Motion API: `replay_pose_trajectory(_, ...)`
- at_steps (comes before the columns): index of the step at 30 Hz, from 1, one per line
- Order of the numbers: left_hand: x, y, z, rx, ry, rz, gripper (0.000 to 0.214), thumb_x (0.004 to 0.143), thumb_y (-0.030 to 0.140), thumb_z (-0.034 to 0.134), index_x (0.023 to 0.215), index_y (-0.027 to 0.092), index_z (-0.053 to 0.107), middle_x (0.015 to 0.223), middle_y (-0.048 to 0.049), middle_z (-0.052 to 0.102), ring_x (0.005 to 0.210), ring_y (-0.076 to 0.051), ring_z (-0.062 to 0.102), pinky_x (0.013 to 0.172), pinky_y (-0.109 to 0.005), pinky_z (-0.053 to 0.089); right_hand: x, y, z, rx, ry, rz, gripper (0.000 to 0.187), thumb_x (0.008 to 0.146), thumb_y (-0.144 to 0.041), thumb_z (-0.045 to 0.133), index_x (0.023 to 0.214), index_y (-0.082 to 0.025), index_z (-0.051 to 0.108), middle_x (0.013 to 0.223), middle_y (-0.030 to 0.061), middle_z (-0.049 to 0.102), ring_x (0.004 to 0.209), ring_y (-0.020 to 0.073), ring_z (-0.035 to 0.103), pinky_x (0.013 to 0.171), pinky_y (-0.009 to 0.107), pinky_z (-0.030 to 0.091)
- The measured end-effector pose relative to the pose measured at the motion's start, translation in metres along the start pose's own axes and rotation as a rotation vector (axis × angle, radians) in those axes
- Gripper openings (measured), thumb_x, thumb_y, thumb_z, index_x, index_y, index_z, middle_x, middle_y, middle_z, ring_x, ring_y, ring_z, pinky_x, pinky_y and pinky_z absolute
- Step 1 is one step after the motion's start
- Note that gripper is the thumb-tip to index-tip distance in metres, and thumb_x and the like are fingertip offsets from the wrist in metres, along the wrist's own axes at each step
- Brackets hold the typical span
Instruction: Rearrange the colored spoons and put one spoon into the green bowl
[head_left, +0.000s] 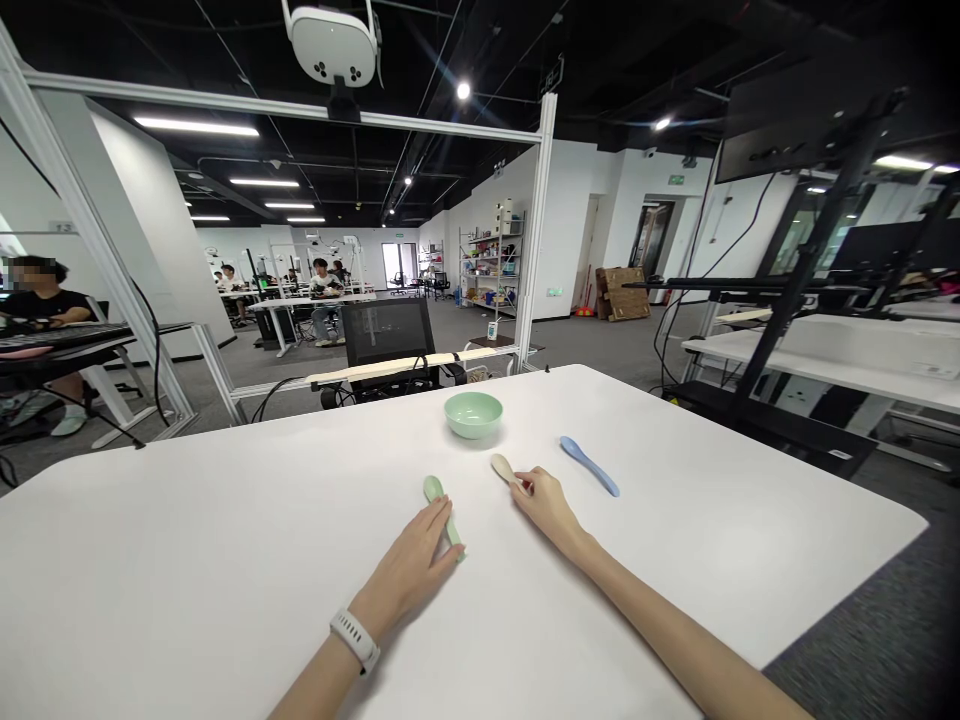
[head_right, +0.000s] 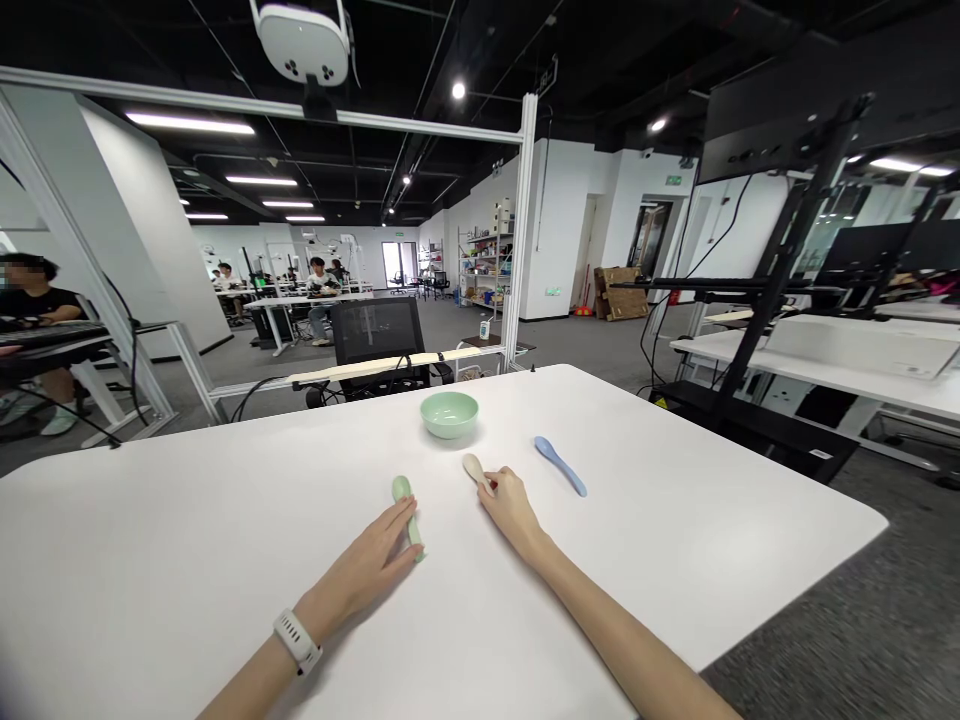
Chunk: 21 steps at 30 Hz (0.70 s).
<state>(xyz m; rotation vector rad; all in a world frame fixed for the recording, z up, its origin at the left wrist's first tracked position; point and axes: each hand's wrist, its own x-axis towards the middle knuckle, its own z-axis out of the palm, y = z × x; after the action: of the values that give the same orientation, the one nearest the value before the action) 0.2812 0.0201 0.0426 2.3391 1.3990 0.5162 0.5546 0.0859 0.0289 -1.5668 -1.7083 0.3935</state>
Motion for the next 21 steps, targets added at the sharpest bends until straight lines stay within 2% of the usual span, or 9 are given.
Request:
replay_pose_trajectory(3,-0.0006,0.0003,-0.0001,-0.01,0.012,0.009,0.07,0.101,0.059,0.042,0.161,0.023,0.04,0.172,-0.0108,0.039,0.158,-0.027,0.039,0.131,-0.049,0.034,-0.0003,-0.0011,-0.0005,0.006,0.011,0.012,0.039,0.088,-0.045,0.056,0.091,-0.016,0.082,0.082,0.0073,0.064,0.074,0.0219,0.06,0.076,0.033,0.048)
replay_pose_trajectory(7,-0.0019,0.0027,-0.0023,-0.023,-0.017,-0.021,0.071,0.101,0.058,0.041,0.163,0.022,0.038,0.174,-0.01,0.035,0.16,-0.026,0.034,0.133,-0.048,0.03,-0.0007,-0.0012,-0.0009,0.007,0.014,0.007,0.04,0.088,-0.048,0.055,0.079,-0.017,0.079,0.081,0.0075,0.064,0.074,0.0218,0.06,0.076,0.034,0.048)
replay_pose_trajectory(15,-0.0023,0.0035,-0.003,-0.029,-0.007,-0.008,0.069,0.102,0.057,0.041,0.161,0.022,0.04,0.173,-0.0104,0.037,0.16,-0.027,0.035,0.133,-0.051,0.031,-0.0013,-0.0003,-0.0023,0.015,-0.004,0.007,0.042,0.088,-0.05,0.054,0.089,-0.016,0.08,0.085,0.0083,0.064,0.077,0.0228,0.059,0.077,0.034,0.048)
replay_pose_trajectory(21,-0.0024,0.0025,-0.0024,-0.035,-0.001,0.007,0.069,0.102,0.057,0.041,0.162,0.023,0.04,0.173,-0.0099,0.037,0.16,-0.027,0.035,0.133,-0.05,0.03,-0.0014,-0.0016,-0.0027,0.012,-0.008,0.012,0.045,0.088,-0.058,0.053,0.071,-0.019,0.07,0.082,0.0081,0.062,0.076,0.0224,0.058,0.076,0.034,0.047)
